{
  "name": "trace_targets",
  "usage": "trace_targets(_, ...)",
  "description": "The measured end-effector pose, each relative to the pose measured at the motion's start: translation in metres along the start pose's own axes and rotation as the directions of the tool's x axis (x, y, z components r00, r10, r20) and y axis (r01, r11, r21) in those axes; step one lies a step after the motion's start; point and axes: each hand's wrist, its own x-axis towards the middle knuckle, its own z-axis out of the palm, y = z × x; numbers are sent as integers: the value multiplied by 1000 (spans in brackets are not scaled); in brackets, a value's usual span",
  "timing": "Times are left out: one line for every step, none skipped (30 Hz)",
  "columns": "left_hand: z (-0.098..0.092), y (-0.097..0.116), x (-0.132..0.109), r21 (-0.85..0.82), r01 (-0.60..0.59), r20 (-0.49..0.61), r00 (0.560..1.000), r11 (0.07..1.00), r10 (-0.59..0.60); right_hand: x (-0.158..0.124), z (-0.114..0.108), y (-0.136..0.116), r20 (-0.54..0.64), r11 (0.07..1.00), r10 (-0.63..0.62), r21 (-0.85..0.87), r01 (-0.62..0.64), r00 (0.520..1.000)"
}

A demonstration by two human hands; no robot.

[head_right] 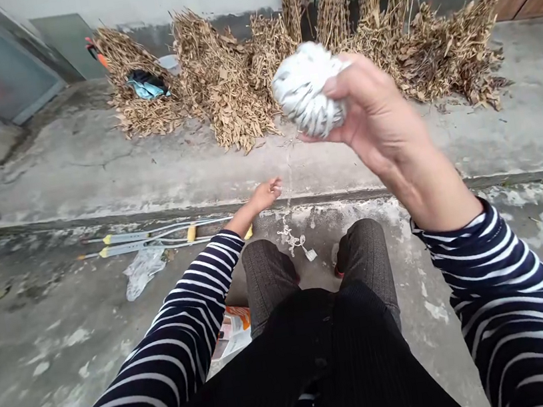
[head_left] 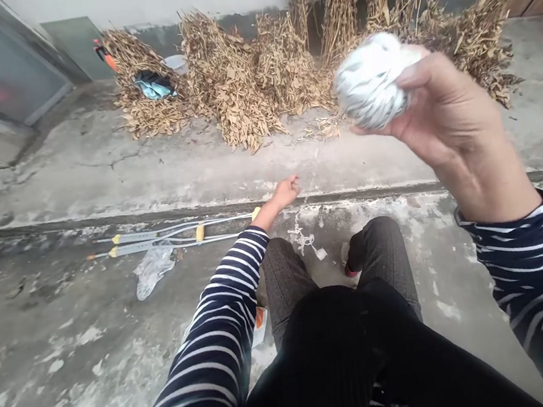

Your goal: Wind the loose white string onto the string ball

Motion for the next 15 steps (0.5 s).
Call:
trace_targets(1, 15, 0, -59, -45, 3, 999, 997, 45, 2, 5, 4, 21, 999, 35, -10, -35, 999)
trace_targets(2, 31, -1, -140, -110, 3, 994, 984, 111, 4, 11, 10, 41, 997, 74, -19, -73, 996)
trace_targets(2, 49, -4, -247, -195, -8, 980, 949, 199, 6, 15, 16, 59, 993, 115, -26, -113, 992)
trace_targets(2, 66, -9, -353, -278, -39, 958, 893, 283, 9, 18, 23, 70, 989, 149, -32, -147, 986)
trace_targets(2, 83, -16, -436, -343, -80, 936, 832, 344, 12, 20, 30, 76, 985, 174, -36, -172, 982)
trace_targets(2, 97, -24, -493, -382, -123, 920, 781, 373, 15, 20, 38, 76, 982, 185, -38, -183, 980)
trace_targets(1, 109, -34, -527, -400, -157, 913, 750, 377, 18, 18, 45, 74, 981, 190, -37, -188, 979)
trace_targets(1, 119, -43, -548, -401, -179, 913, 734, 366, 20, 16, 52, 69, 981, 191, -34, -189, 979)
trace_targets(1, 126, -53, -565, -394, -187, 917, 725, 352, 22, 12, 58, 57, 982, 188, -26, -187, 981)
trace_targets(1, 130, -61, -580, -384, -181, 921, 718, 346, 23, 7, 62, 38, 983, 182, -15, -182, 982)
trace_targets(1, 133, -69, -593, -375, -164, 923, 712, 349, 23, 2, 66, 18, 983, 182, -4, -182, 983)
trace_targets(1, 133, -75, -604, -368, -141, 922, 707, 360, 23, -2, 69, 2, 982, 186, 4, -186, 982)
trace_targets(2, 133, -79, -611, -362, -117, 921, 704, 372, 22, -7, 72, -8, 981, 194, 10, -193, 981)
trace_targets(3, 131, -82, -616, -356, -99, 920, 703, 379, 21, -11, 74, -10, 980, 200, 13, -200, 980)
trace_targets(5, 129, -83, -618, -347, -86, 922, 706, 378, 19, -14, 76, -5, 978, 207, 14, -207, 978)
